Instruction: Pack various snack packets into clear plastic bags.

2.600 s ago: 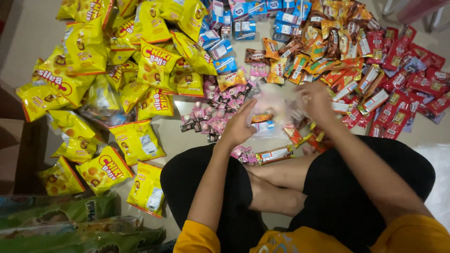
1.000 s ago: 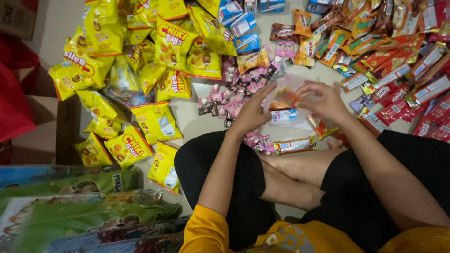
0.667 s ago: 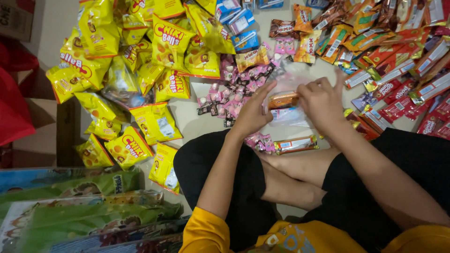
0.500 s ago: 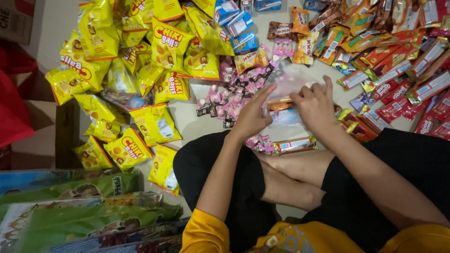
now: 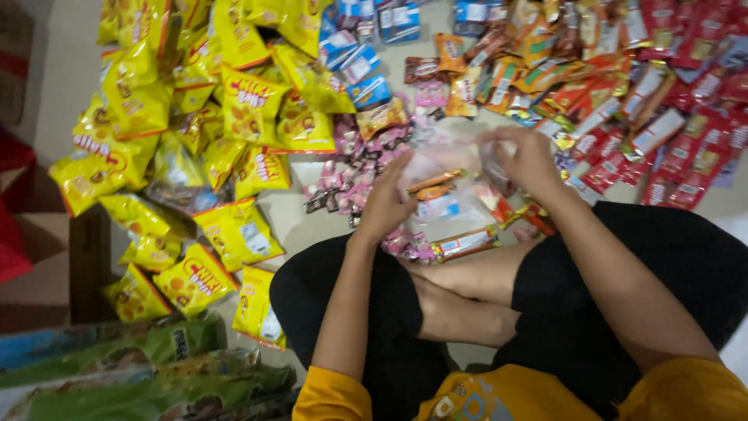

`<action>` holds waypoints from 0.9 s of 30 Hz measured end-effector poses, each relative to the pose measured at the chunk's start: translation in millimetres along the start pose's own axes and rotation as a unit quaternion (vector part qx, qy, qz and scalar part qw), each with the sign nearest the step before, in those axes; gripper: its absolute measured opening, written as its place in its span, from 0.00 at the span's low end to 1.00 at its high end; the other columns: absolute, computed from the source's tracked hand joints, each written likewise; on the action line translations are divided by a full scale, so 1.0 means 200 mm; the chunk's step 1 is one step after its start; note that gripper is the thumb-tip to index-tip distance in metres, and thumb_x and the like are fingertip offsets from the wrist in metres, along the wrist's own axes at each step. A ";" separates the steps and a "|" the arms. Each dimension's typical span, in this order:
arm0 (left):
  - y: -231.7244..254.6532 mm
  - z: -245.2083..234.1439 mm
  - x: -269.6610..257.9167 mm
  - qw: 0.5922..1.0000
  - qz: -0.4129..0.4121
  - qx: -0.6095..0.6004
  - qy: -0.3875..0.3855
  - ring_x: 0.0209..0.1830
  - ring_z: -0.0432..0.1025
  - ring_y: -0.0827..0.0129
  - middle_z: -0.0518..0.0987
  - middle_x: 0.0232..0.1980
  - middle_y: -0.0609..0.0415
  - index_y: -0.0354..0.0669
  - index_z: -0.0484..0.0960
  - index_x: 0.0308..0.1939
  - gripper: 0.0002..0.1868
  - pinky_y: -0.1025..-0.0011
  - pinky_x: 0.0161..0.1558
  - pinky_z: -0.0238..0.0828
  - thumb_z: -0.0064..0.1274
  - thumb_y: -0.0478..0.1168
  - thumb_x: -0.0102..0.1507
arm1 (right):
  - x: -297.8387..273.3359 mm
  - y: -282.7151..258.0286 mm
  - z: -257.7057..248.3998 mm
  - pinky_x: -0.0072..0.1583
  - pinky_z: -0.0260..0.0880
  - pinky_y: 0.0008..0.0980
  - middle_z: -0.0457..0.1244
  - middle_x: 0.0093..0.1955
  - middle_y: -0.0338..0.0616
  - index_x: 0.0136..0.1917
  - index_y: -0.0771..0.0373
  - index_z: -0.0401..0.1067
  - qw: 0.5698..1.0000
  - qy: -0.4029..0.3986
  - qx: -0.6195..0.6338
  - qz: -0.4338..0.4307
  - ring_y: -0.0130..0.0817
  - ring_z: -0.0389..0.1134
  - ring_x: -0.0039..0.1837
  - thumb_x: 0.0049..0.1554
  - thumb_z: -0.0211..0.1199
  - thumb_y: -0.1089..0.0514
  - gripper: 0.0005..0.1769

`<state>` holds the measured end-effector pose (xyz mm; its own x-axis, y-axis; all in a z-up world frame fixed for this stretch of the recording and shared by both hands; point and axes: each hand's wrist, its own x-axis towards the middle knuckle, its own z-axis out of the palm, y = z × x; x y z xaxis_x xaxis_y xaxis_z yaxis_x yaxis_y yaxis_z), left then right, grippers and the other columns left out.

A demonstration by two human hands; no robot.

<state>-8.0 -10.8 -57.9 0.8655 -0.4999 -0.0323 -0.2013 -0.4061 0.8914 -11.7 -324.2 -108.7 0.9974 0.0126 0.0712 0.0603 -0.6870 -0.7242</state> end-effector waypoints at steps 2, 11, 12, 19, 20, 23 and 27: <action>0.06 -0.01 -0.02 1.000 -0.013 -0.008 0.010 0.75 0.57 0.31 0.63 0.75 0.30 0.38 0.63 0.76 0.46 0.44 0.74 0.53 0.54 0.28 0.51 | -0.03 -0.13 -0.10 0.70 0.61 0.66 0.66 0.61 0.61 0.69 0.49 0.63 0.987 -0.079 0.011 0.142 0.65 0.66 0.67 0.60 0.58 0.44 0.25; 0.11 -0.02 -0.10 0.999 -0.047 -0.015 0.016 0.77 0.55 0.35 0.61 0.77 0.34 0.44 0.61 0.78 0.47 0.45 0.74 0.54 0.55 0.30 0.52 | -0.08 -0.31 0.24 0.58 0.69 0.48 0.42 0.82 0.58 0.86 0.52 0.31 0.831 -0.157 0.423 0.324 0.50 0.62 0.62 0.60 0.52 0.21 0.58; 0.11 -0.01 -0.10 0.999 -0.035 -0.007 0.015 0.77 0.56 0.38 0.62 0.77 0.37 0.46 0.62 0.78 0.47 0.48 0.74 0.55 0.53 0.30 0.52 | -0.05 -0.30 0.27 0.54 0.71 0.35 0.45 0.80 0.55 0.86 0.50 0.34 0.830 -0.139 0.451 0.296 0.39 0.63 0.56 0.63 0.49 0.22 0.53; 0.02 -0.01 -0.06 1.000 -0.010 0.000 0.018 0.76 0.58 0.36 0.62 0.77 0.35 0.45 0.62 0.77 0.48 0.48 0.73 0.57 0.57 0.31 0.51 | 0.05 0.04 0.02 0.64 0.49 0.77 0.41 0.85 0.64 0.85 0.55 0.29 0.849 -0.062 0.452 0.266 0.69 0.47 0.81 0.67 0.44 0.23 0.52; 0.02 -0.02 -0.06 1.000 -0.008 0.008 0.018 0.76 0.57 0.35 0.62 0.76 0.34 0.43 0.62 0.77 0.47 0.47 0.73 0.55 0.59 0.31 0.52 | 0.08 0.08 -0.09 0.52 0.54 0.53 0.51 0.55 0.54 0.81 0.58 0.46 0.938 -0.043 0.280 0.198 0.54 0.56 0.57 0.64 0.58 0.34 0.45; 0.05 -0.02 -0.06 0.999 -0.018 0.029 0.009 0.79 0.54 0.45 0.62 0.78 0.41 0.43 0.61 0.77 0.47 0.54 0.75 0.50 0.61 0.33 0.54 | 0.17 -0.25 -0.63 0.56 0.56 0.46 0.59 0.50 0.51 0.78 0.57 0.61 0.969 -0.094 0.005 0.228 0.47 0.66 0.45 0.64 0.61 0.44 0.34; 0.02 -0.01 -0.02 0.997 -0.050 0.063 0.009 0.81 0.52 0.57 0.61 0.79 0.45 0.45 0.59 0.77 0.51 0.65 0.75 0.49 0.68 0.38 0.53 | 0.19 0.02 -0.97 0.62 0.66 0.61 0.58 0.73 0.66 0.78 0.53 0.62 0.910 -0.163 -0.218 0.314 0.66 0.63 0.67 0.69 0.51 0.52 0.24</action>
<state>-11.6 -8.3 -53.1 0.8923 -0.4383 -0.1079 -0.1695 -0.5469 0.8199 17.7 -467.3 24.7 0.7935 -0.3154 -0.5204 -0.4753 -0.8552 -0.2065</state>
